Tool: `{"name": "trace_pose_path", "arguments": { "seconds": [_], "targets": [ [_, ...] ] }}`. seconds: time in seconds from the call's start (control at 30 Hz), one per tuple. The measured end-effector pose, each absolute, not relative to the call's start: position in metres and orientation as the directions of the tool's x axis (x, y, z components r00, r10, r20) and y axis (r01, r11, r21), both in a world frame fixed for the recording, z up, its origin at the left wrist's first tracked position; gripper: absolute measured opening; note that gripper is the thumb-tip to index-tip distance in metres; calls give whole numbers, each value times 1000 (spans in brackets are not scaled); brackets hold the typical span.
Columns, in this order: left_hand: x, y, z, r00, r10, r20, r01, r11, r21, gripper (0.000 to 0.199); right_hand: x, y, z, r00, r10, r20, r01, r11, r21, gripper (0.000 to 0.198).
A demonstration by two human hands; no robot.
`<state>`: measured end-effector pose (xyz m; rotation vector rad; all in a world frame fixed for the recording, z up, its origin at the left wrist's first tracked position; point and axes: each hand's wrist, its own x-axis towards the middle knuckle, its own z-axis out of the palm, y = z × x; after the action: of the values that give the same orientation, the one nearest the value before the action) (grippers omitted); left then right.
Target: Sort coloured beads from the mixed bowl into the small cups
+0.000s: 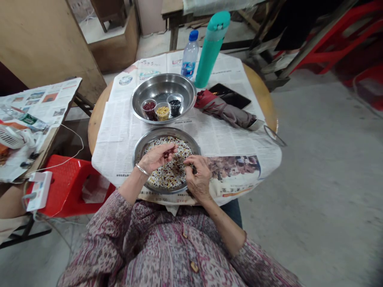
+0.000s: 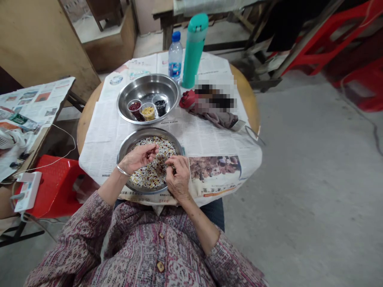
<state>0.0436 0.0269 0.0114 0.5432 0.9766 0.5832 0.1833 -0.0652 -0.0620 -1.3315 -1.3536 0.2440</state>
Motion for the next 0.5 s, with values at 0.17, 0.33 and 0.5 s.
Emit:
{"name": "trace_pose_path", "arguments": {
  "seconds": [0.17, 0.33, 0.5],
  "targets": [
    [42, 27, 7, 448, 680, -580, -231, 715, 660, 13, 184, -65, -62, 307, 777, 549, 539, 333, -773, 23],
    [42, 28, 6, 443, 671, -594, -229, 726, 649, 15, 184, -65, -62, 306, 779, 548, 543, 330, -772, 23],
    [46, 28, 5, 364, 794, -487, -112, 556, 823, 10, 184, -65, -63, 305, 775, 553, 540, 338, -771, 24]
  ]
}}
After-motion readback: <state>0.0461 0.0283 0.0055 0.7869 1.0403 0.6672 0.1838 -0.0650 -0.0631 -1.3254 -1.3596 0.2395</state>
